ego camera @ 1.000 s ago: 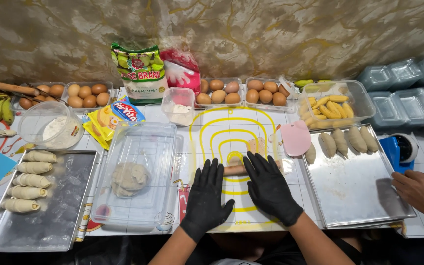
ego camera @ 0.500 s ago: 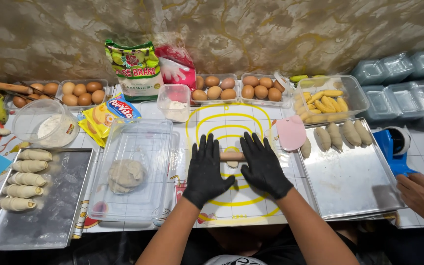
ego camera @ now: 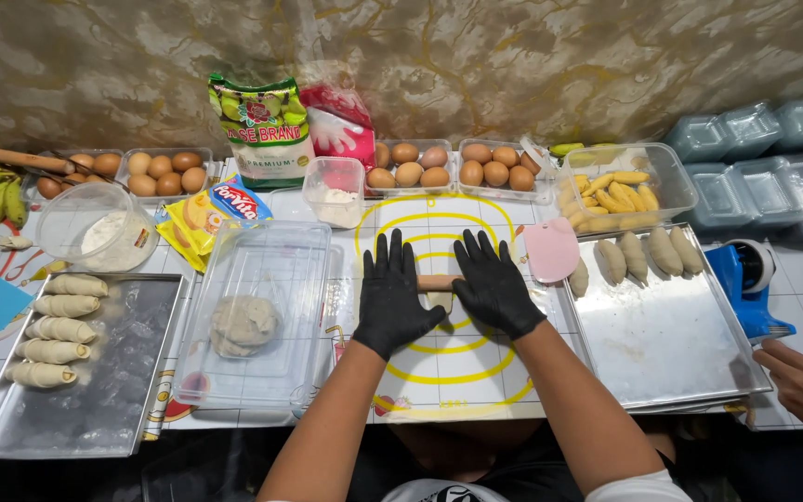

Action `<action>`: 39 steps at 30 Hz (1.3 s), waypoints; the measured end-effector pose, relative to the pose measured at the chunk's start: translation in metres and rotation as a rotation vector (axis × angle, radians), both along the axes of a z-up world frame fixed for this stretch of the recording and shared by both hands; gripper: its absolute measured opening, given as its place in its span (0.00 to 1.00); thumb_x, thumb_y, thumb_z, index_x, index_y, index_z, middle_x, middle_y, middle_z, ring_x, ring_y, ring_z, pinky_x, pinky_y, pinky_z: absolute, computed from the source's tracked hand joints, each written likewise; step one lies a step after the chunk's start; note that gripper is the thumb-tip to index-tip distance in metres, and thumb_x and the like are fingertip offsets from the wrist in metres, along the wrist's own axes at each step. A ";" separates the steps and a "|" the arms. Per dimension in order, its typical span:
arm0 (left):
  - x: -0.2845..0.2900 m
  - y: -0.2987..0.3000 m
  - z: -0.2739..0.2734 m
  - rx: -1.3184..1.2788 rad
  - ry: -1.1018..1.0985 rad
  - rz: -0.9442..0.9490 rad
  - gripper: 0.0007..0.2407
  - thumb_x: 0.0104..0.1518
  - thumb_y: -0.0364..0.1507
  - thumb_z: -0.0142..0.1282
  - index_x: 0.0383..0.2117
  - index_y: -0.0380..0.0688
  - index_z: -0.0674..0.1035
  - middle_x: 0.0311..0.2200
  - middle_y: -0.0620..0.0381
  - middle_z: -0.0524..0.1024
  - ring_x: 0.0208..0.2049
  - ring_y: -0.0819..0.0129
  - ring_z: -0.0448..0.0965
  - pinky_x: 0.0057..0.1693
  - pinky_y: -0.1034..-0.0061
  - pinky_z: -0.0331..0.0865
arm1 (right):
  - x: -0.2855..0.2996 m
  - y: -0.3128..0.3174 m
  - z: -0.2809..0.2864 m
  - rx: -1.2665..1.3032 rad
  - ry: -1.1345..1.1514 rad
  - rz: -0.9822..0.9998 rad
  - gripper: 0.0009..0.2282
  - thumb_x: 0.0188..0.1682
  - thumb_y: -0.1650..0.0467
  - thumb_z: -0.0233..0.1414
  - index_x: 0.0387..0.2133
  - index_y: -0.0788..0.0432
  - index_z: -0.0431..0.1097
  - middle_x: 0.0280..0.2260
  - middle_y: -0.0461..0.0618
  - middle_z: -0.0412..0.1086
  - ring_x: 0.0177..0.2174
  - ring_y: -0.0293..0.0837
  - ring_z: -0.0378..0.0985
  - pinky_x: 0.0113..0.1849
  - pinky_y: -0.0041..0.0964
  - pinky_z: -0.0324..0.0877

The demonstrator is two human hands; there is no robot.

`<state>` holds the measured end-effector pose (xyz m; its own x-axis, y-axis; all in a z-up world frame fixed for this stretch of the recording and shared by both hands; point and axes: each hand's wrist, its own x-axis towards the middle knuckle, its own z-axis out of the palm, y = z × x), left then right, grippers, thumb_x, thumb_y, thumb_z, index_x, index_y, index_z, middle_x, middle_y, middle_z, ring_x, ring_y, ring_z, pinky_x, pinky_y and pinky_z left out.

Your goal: Rolling out dough with a rolling pin and shaping it into pastries on a work surface.

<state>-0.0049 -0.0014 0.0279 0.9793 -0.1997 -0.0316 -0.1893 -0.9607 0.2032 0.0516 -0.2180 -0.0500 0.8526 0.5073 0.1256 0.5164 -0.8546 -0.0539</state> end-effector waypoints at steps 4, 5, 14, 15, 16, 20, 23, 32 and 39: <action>-0.059 0.005 0.004 -0.027 0.021 -0.065 0.49 0.40 0.55 0.59 0.67 0.33 0.57 0.71 0.37 0.46 0.72 0.43 0.42 0.72 0.51 0.38 | -0.078 0.009 0.063 0.009 0.053 0.015 0.34 0.46 0.58 0.45 0.68 0.59 0.51 0.69 0.61 0.49 0.66 0.61 0.51 0.62 0.61 0.45; -0.077 0.009 -0.009 -0.098 -0.108 -0.114 0.51 0.39 0.53 0.62 0.68 0.32 0.54 0.71 0.37 0.46 0.72 0.42 0.42 0.72 0.50 0.38 | -0.096 0.007 0.062 0.092 0.060 0.052 0.37 0.43 0.61 0.48 0.68 0.60 0.48 0.69 0.62 0.46 0.66 0.61 0.49 0.63 0.60 0.45; -0.017 0.005 -0.002 -0.056 0.011 -0.064 0.45 0.46 0.57 0.53 0.66 0.34 0.59 0.70 0.38 0.50 0.72 0.44 0.43 0.72 0.50 0.38 | -0.031 -0.001 0.033 -0.027 0.098 0.036 0.35 0.48 0.56 0.44 0.69 0.58 0.48 0.69 0.61 0.48 0.66 0.60 0.51 0.63 0.62 0.44; 0.001 0.005 -0.011 -0.052 -0.022 -0.031 0.46 0.45 0.59 0.52 0.66 0.33 0.61 0.70 0.38 0.50 0.72 0.44 0.43 0.72 0.50 0.38 | -0.011 -0.004 0.016 -0.057 0.056 0.041 0.34 0.51 0.54 0.41 0.69 0.58 0.49 0.69 0.61 0.48 0.66 0.61 0.51 0.62 0.64 0.46; 0.001 0.002 -0.011 -0.053 -0.012 -0.027 0.46 0.45 0.59 0.52 0.66 0.33 0.61 0.70 0.38 0.50 0.72 0.44 0.43 0.72 0.50 0.38 | -0.008 -0.004 0.013 -0.058 0.067 0.045 0.34 0.51 0.54 0.41 0.69 0.58 0.49 0.69 0.61 0.48 0.66 0.61 0.51 0.62 0.64 0.46; -0.025 0.001 0.006 0.002 -0.001 -0.031 0.48 0.41 0.57 0.54 0.67 0.35 0.59 0.72 0.38 0.45 0.73 0.44 0.40 0.72 0.51 0.36 | -0.038 0.003 0.041 -0.037 0.081 0.022 0.35 0.49 0.54 0.42 0.69 0.58 0.50 0.69 0.61 0.47 0.66 0.62 0.50 0.62 0.65 0.46; -0.075 0.008 0.014 0.004 0.030 -0.104 0.48 0.42 0.55 0.57 0.67 0.34 0.57 0.71 0.37 0.47 0.72 0.43 0.41 0.72 0.51 0.36 | -0.093 0.004 0.065 0.000 0.075 0.055 0.37 0.44 0.57 0.47 0.68 0.59 0.49 0.68 0.63 0.49 0.65 0.62 0.52 0.61 0.61 0.47; -0.012 0.007 -0.007 -0.069 -0.022 -0.054 0.45 0.45 0.57 0.55 0.64 0.33 0.63 0.68 0.37 0.55 0.71 0.44 0.48 0.71 0.48 0.42 | -0.024 -0.002 0.028 0.013 0.096 0.038 0.33 0.51 0.55 0.42 0.69 0.57 0.50 0.68 0.61 0.50 0.65 0.59 0.53 0.63 0.61 0.45; -0.028 0.001 0.007 -0.064 -0.021 -0.014 0.44 0.43 0.53 0.57 0.66 0.33 0.61 0.70 0.37 0.50 0.72 0.44 0.44 0.72 0.50 0.40 | -0.048 0.012 0.057 -0.030 0.038 0.006 0.33 0.50 0.57 0.44 0.67 0.62 0.52 0.68 0.66 0.49 0.66 0.64 0.52 0.61 0.64 0.49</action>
<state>-0.0332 -0.0003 0.0345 0.9768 -0.2141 0.0026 -0.2074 -0.9431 0.2598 0.0033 -0.2061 0.0069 0.8535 0.5152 0.0779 0.5194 -0.8532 -0.0473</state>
